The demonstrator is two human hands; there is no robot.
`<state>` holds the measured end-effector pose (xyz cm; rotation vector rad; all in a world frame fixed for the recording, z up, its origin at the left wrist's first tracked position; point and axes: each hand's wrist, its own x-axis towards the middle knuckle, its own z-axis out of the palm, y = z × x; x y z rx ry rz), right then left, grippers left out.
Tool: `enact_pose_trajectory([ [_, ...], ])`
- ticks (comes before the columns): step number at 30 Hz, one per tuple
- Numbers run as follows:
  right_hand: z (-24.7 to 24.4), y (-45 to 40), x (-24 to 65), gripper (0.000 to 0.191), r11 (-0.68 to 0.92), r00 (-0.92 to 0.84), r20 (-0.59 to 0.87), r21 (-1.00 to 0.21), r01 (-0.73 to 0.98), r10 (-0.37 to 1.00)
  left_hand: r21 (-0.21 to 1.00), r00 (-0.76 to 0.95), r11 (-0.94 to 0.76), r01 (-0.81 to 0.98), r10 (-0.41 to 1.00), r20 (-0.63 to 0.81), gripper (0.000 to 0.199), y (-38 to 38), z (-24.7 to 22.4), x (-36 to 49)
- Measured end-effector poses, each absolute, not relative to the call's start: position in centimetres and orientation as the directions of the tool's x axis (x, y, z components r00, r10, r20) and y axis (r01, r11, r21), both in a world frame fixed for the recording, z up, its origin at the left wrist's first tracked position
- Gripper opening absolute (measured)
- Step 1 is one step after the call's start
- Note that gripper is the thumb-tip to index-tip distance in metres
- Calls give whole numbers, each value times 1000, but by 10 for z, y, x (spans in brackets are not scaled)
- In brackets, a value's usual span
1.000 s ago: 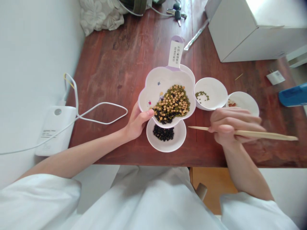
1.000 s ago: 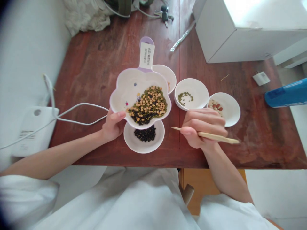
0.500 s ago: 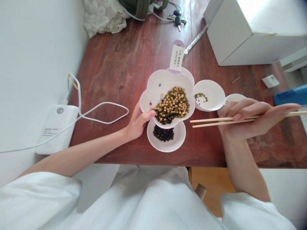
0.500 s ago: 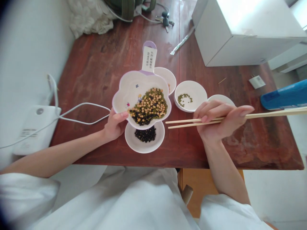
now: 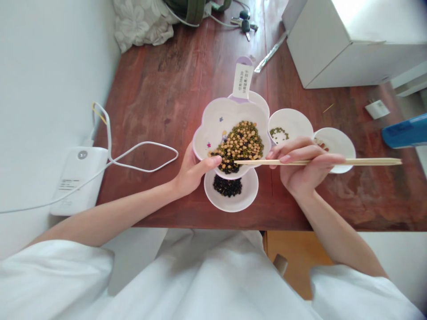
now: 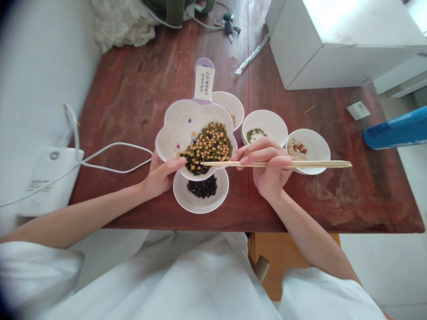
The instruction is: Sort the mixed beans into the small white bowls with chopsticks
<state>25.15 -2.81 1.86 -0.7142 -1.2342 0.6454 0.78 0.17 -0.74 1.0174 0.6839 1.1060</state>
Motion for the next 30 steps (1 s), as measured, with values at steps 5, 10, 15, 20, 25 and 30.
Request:
enact_pose_trajectory([
  [5, 18, -25, 245, 54, 657, 311, 632, -753, 33, 710, 910, 327, 94, -403, 944, 47, 77, 1, -7, 9],
  [10, 15, -27, 244, 57, 600, 334, 572, -800, 27, 749, 907, 317, 104, -409, 948, 35, 82, 4, -7, 11],
  [15, 11, -29, 241, 54, 467, 307, 416, -877, -115, 856, 891, 325, 129, -436, 945, 22, 72, 5, -5, 14],
  [20, 11, -25, 238, 57, 416, 307, 362, -900, -132, 880, 895, 270, 109, -432, 963, 13, 65, 6, -6, 15],
  [25, 9, -24, 239, 54, 345, 266, 297, -925, -158, 917, 907, 284, 119, -405, 959, 1, 58, 8, -3, 16],
  [30, 9, -25, 239, 49, 321, 218, 276, -923, -211, 936, 859, 341, 205, -469, 939, -37, 50, 8, 4, 19],
])
